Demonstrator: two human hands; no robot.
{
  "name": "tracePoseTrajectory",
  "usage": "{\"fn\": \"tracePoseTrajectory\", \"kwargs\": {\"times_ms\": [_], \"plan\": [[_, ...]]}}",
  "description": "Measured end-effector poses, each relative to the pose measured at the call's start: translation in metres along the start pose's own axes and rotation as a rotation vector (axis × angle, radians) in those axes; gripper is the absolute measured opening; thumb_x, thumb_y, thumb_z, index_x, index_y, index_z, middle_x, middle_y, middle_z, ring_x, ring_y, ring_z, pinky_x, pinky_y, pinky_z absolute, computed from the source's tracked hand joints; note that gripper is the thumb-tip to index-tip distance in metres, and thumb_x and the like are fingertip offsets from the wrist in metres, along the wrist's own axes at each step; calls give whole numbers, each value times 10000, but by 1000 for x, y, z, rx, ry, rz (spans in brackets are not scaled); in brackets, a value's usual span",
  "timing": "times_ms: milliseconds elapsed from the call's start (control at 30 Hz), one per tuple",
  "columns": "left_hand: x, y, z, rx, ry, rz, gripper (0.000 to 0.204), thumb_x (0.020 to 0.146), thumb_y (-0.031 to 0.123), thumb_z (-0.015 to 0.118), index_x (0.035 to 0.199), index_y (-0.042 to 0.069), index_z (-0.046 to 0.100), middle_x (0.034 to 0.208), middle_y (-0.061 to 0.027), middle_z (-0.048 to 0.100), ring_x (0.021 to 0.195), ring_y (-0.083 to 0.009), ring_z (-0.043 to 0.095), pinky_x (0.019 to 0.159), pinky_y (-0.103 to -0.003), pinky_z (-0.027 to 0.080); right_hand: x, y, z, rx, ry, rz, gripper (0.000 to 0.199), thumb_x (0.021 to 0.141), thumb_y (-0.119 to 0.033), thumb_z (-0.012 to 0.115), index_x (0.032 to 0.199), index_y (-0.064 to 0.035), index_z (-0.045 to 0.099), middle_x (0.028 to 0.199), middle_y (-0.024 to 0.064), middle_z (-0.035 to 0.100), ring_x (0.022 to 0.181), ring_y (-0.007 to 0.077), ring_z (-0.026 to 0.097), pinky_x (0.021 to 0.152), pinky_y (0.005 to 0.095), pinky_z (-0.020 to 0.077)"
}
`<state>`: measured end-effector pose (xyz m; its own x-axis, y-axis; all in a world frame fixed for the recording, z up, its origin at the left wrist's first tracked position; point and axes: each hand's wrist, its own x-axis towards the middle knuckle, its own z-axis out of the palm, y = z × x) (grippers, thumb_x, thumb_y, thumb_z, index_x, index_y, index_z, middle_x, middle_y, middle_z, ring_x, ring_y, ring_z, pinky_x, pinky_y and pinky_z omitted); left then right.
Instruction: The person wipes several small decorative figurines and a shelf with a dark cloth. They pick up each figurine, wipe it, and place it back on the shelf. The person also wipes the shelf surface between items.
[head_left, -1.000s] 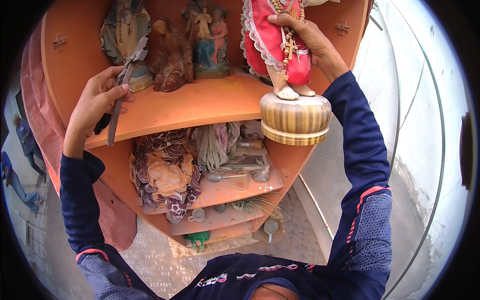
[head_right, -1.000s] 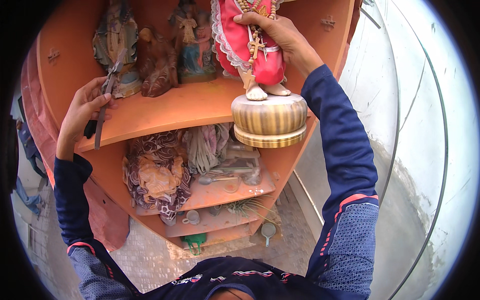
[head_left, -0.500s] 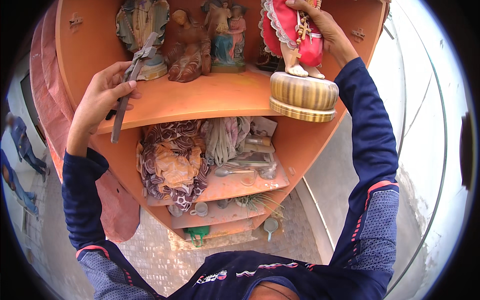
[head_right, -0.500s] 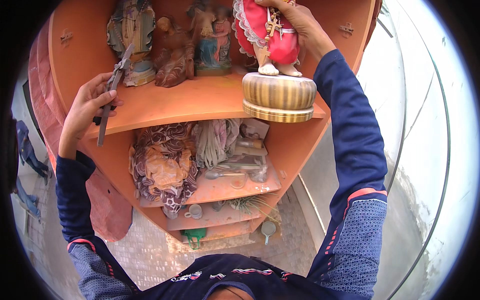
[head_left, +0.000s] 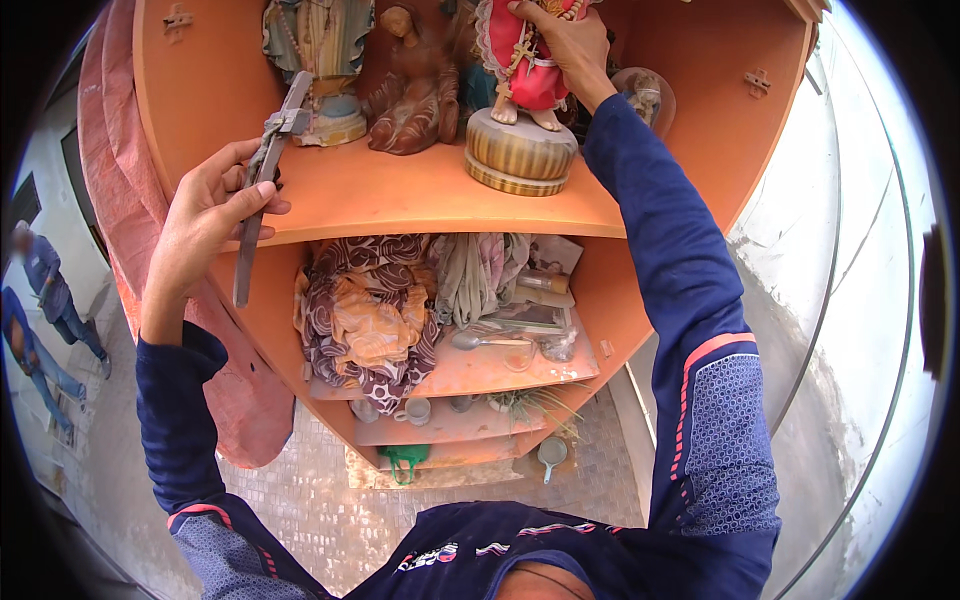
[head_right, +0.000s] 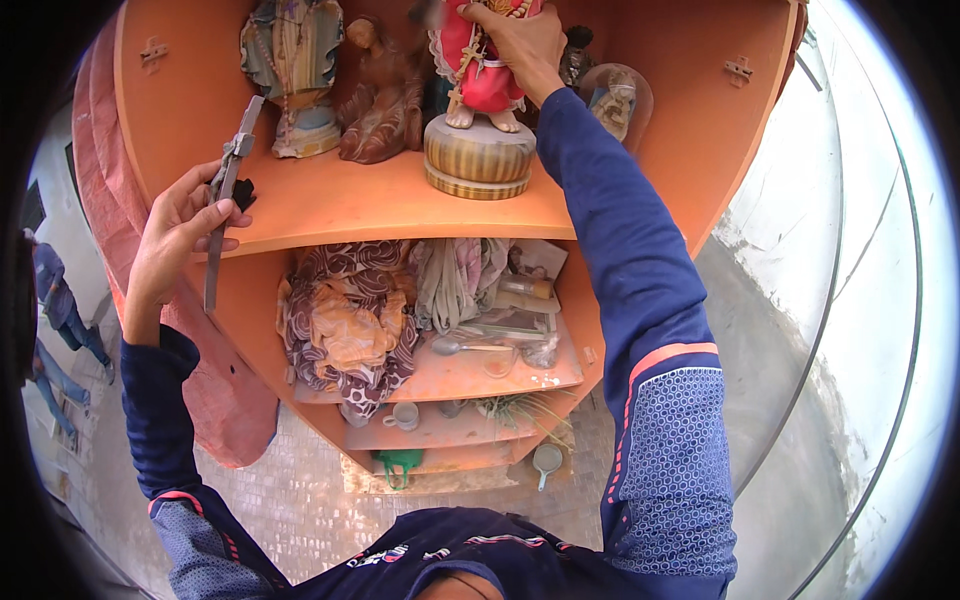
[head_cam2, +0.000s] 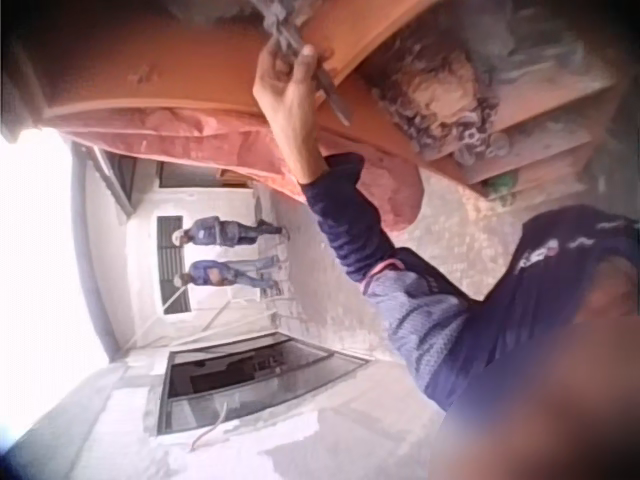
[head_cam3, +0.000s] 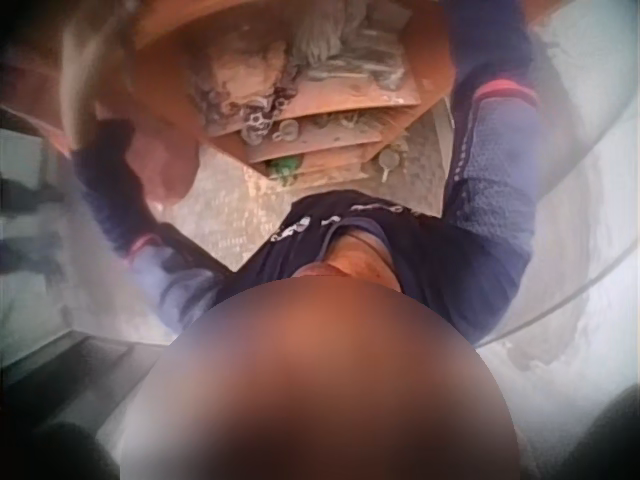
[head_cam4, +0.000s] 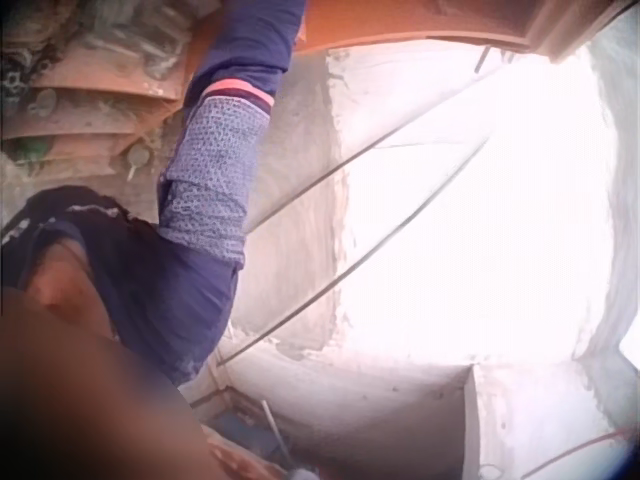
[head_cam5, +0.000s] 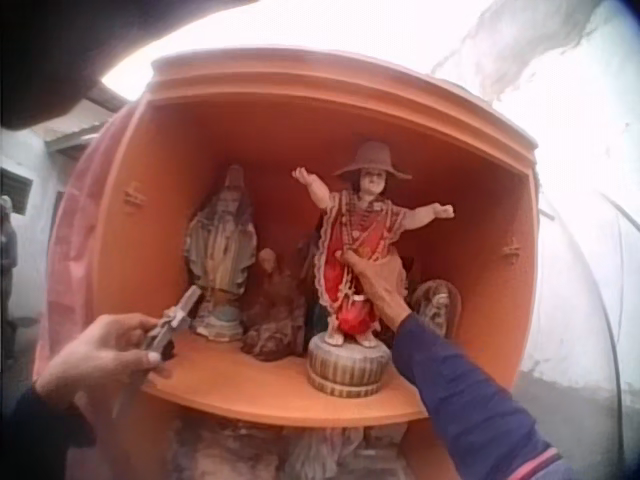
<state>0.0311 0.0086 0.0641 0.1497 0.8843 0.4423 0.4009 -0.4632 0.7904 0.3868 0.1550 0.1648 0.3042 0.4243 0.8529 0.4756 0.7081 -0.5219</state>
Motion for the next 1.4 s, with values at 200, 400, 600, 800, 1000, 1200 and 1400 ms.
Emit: {"fn": "tracePoseTrajectory", "kwargs": {"times_ms": [200,400,600,800,1000,1200,1400], "plan": [[-9,-7,16,-31,113,69,480,913,106,648,1336,-55,489,904,-79,648,843,-131,665,674,-253,528,4,14,31,-4,-13,29,635,653,-426,851,1040,44,669,938,151,716,841,237,684,747,376,533],[-5,-20,36,-46,170,49,495,871,90,700,1315,-48,529,922,-72,652,836,-106,655,658,-243,557,8,13,31,-23,-135,218,500,683,-438,852,881,-1,710,816,83,704,735,141,655,632,316,503],[-13,-31,65,-329,203,-51,454,887,71,684,1296,-64,537,1020,-93,644,926,-142,661,752,-270,608,20,35,13,149,-383,25,595,754,-412,821,1110,14,605,993,122,661,871,180,643,761,328,510],[-20,-40,74,-559,280,92,429,917,72,657,1287,-89,511,1074,-134,630,972,-212,675,786,-313,611,-12,18,-31,-173,-402,47,947,737,-537,795,1370,75,448,1262,216,580,1177,258,576,976,367,458],[-19,-31,100,-797,323,64,409,916,119,678,1254,-36,508,1058,-88,657,1028,-145,643,891,-271,489,-254,-42,-51,346,-564,238,495,890,-175,709,1283,46,506,1067,120,644,962,157,612,867,308,497],[-31,-16,140,-740,104,86,397,916,132,680,1231,-8,482,1046,-135,685,964,-147,643,864,-296,514,-305,-49,-10,597,-443,382,407,968,-162,620,1296,56,515,1007,132,669,760,121,642,652,237,518],[6,-18,49,231,327,453,364,996,310,564,1112,-27,639,988,-90,700,888,-139,654,829,-270,495,-301,-31,-25,880,-540,613,435,1039,-321,497,1331,2,519,674,-14,476,494,19,351,446,175,293]]}}
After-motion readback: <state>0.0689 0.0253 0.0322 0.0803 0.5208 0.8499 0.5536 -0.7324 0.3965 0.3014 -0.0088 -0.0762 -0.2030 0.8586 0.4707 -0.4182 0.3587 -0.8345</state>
